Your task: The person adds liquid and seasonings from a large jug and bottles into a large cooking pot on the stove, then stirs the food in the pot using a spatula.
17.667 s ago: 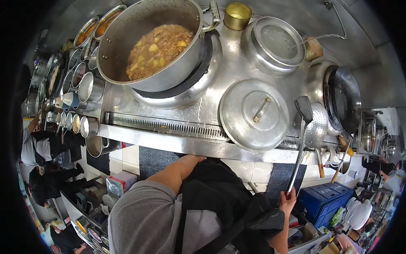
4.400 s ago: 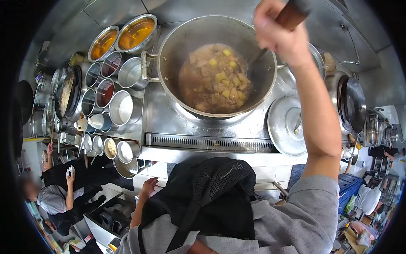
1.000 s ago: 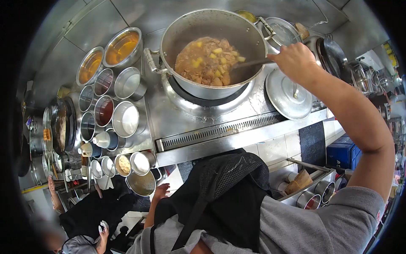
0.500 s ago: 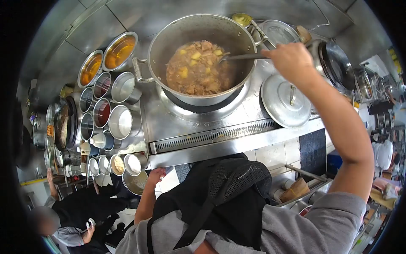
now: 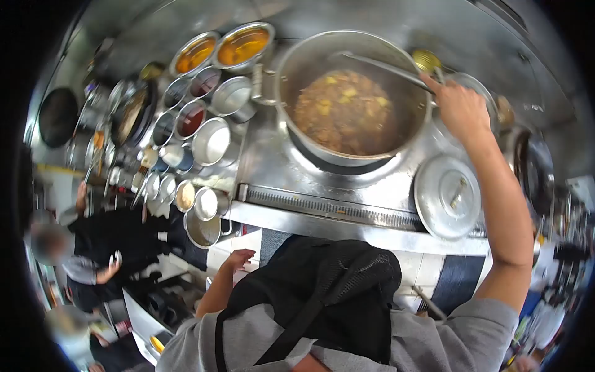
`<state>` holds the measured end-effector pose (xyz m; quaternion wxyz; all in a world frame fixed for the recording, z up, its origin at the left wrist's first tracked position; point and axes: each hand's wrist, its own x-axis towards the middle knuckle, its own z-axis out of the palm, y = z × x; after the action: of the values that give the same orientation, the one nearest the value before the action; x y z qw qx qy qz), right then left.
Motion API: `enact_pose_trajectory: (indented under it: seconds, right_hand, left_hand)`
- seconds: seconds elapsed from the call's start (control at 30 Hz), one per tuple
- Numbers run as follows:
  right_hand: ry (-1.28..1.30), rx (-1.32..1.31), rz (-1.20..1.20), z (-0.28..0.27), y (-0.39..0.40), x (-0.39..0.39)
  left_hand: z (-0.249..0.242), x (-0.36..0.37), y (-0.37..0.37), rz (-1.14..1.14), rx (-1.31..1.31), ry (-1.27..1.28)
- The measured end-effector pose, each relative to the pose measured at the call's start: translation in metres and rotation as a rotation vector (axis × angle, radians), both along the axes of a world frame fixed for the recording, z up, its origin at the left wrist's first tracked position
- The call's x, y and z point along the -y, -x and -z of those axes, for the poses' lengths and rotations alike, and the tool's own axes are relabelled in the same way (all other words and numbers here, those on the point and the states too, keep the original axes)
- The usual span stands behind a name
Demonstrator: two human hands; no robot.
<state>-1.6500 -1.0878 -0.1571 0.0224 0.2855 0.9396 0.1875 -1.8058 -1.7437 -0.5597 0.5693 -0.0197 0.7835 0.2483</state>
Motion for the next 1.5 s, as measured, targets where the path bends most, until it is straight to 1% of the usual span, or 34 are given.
enact_pose_trajectory:
  seconds: [0.03,0.1,0.13,0.2,0.23,0.3,0.33,0.4,0.43,0.47,0.53,0.57,0.6,0.63,0.67,0.7,0.73,0.77,0.8,0.83,0.87,0.9,0.97,1.03,1.07,1.13,1.17,1.23,1.3,1.33,1.37,1.43,1.47,1.5]
  right_hand:
    - [0.003,-0.01,-0.046,0.011,0.006,-0.002]
    - [0.04,0.05,0.042,0.029,0.005,-0.004]
    - [0.042,0.047,0.019,0.037,0.0,-0.01]
    - [0.098,0.1,0.088,0.045,-0.018,-0.017]
    - [0.089,0.1,0.086,0.04,-0.025,-0.013]
    - [0.116,0.201,0.185,0.023,-0.036,-0.003]
    - [0.11,0.207,0.184,0.015,-0.04,-0.005]
    - [0.011,0.247,0.178,-0.002,-0.052,-0.009]
    - [0.005,0.253,0.191,-0.013,-0.057,0.002]
    - [0.013,0.185,0.185,-0.026,-0.058,0.019]
    - [0.015,0.08,0.199,-0.058,-0.056,0.067]
    - [0.003,0.088,0.223,-0.071,-0.06,0.076]
    - [0.011,0.045,0.178,-0.082,-0.066,0.079]
    - [0.02,-0.001,0.133,-0.093,-0.072,0.085]
    - [0.009,-0.004,0.161,-0.107,-0.074,0.098]
    - [-0.029,0.04,0.122,-0.122,-0.071,0.115]
    - [-0.062,0.084,0.077,-0.134,-0.068,0.127]
    - [-0.066,0.078,0.09,-0.143,-0.065,0.134]
    - [-0.072,0.137,0.029,-0.151,-0.06,0.137]
    - [-0.077,0.197,-0.034,-0.156,-0.057,0.136]
    - [-0.093,0.148,-0.17,-0.157,-0.055,0.133]
    - [-0.096,0.145,-0.164,-0.162,-0.046,0.133]
    - [-0.05,0.381,-0.144,-0.175,-0.011,0.142]
    - [0.051,0.496,-0.185,-0.178,0.021,0.157]
    - [-0.038,0.606,-0.215,-0.172,0.039,0.163]
    - [-0.111,0.644,-0.184,-0.138,0.06,0.155]
    - [-0.095,0.573,-0.125,-0.114,0.064,0.147]
    - [-0.137,0.558,-0.197,-0.062,0.063,0.139]
    - [-0.116,0.536,-0.228,-0.048,0.052,0.133]
    - [-0.097,0.518,-0.266,-0.043,0.048,0.129]
    - [-0.089,0.516,-0.273,-0.05,0.043,0.123]
    - [-0.094,0.607,-0.192,-0.083,0.031,0.102]
    - [-0.09,0.567,-0.202,-0.101,0.023,0.09]
    - [-0.083,0.528,-0.214,-0.119,0.014,0.078]
  left_hand:
    - [-0.011,-0.002,-0.004,-0.005,-0.04,0.009]
    - [-0.029,-0.004,-0.006,0.009,-0.1,-0.029]
    - [-0.039,-0.005,-0.006,-0.006,-0.121,-0.031]
    - [-0.043,0.005,-0.005,-0.037,-0.167,-0.085]
    - [-0.043,0.01,-0.005,-0.04,-0.166,-0.093]
    - [-0.045,0.023,-0.007,-0.053,-0.173,-0.089]
    - [-0.043,0.032,-0.01,-0.045,-0.179,-0.08]
    - [-0.033,0.054,-0.017,-0.06,-0.158,-0.084]
    - [-0.028,0.064,-0.02,-0.07,-0.143,-0.086]
    - [-0.024,0.075,-0.025,-0.102,-0.13,-0.07]
    - [-0.007,0.099,-0.036,-0.132,-0.065,0.057]
    - [0.013,0.119,-0.043,-0.2,0.021,0.108]
    - [0.031,0.136,-0.051,-0.263,0.104,0.161]
    - [0.032,0.146,-0.061,-0.254,0.131,0.152]
    - [0.031,0.156,-0.067,-0.247,0.153,0.145]
    - [0.037,0.17,-0.075,-0.123,0.072,0.051]
    - [0.042,0.179,-0.078,-0.057,0.031,0.002]
    - [0.046,0.188,-0.081,0.008,-0.014,-0.046]
    - [0.051,0.192,-0.081,-0.047,0.023,-0.037]
    - [0.059,0.191,-0.079,-0.085,0.035,-0.031]
    - [0.068,0.191,-0.077,-0.123,0.047,-0.025]
    - [0.076,0.191,-0.075,-0.161,0.058,-0.019]
    - [0.091,0.185,-0.069,-0.304,0.065,-0.031]
    - [0.062,0.15,-0.064,-0.289,0.035,-0.002]
    - [0.03,0.117,-0.064,-0.28,0.007,0.028]
    - [-0.006,0.069,-0.065,-0.239,-0.02,-0.005]
    - [-0.013,0.054,-0.068,-0.201,-0.049,-0.035]
    - [-0.007,0.038,-0.078,-0.203,-0.052,-0.073]
    - [-0.01,0.024,-0.089,-0.26,-0.038,-0.128]
    - [-0.001,0.027,-0.093,-0.279,-0.008,-0.138]
    - [0.002,0.032,-0.1,-0.283,-0.01,-0.129]
    - [0.011,0.041,-0.116,-0.311,0.015,-0.057]
    - [0.04,0.064,-0.126,-0.32,-0.011,-0.163]
    - [0.039,0.08,-0.14,-0.331,-0.013,-0.157]
